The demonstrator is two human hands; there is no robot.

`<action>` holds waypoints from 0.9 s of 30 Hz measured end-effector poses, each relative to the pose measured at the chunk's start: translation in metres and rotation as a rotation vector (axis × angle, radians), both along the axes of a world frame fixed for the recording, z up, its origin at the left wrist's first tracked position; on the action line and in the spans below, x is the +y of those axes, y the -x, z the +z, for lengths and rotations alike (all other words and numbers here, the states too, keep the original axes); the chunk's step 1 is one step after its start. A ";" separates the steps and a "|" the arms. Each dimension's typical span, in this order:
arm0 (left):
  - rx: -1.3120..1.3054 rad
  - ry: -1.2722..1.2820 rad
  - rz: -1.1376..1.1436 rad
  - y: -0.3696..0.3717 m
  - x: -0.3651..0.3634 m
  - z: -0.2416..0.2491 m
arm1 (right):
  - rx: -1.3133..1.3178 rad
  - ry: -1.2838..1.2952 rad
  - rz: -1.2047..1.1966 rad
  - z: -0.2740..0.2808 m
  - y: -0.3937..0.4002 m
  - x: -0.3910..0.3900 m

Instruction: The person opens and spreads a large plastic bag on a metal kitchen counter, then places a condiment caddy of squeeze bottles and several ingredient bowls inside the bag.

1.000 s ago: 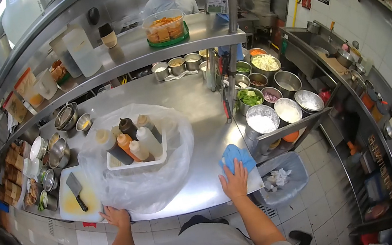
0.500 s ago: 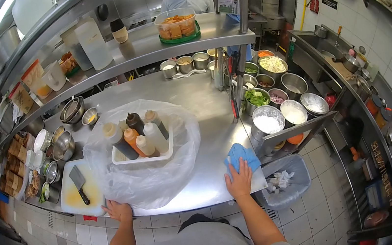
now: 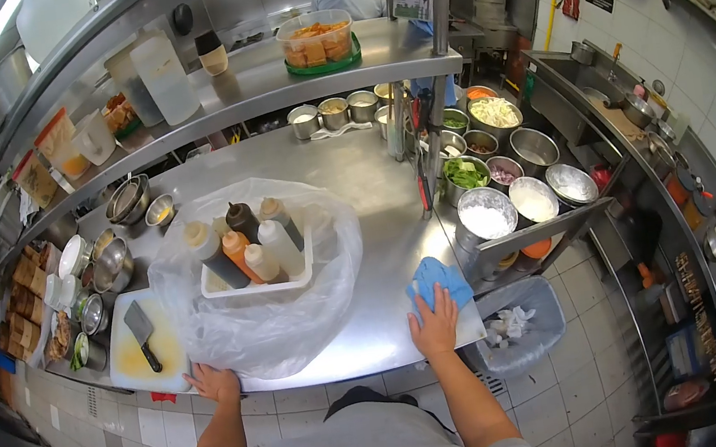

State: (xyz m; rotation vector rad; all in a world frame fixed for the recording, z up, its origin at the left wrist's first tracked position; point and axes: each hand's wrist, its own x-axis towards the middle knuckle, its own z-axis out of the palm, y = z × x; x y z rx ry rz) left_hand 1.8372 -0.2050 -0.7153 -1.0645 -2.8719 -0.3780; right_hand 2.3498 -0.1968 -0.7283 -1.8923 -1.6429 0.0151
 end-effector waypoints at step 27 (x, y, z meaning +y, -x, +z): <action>0.015 -0.123 -0.041 -0.001 -0.003 0.005 | -0.026 -0.006 0.011 0.003 0.003 0.002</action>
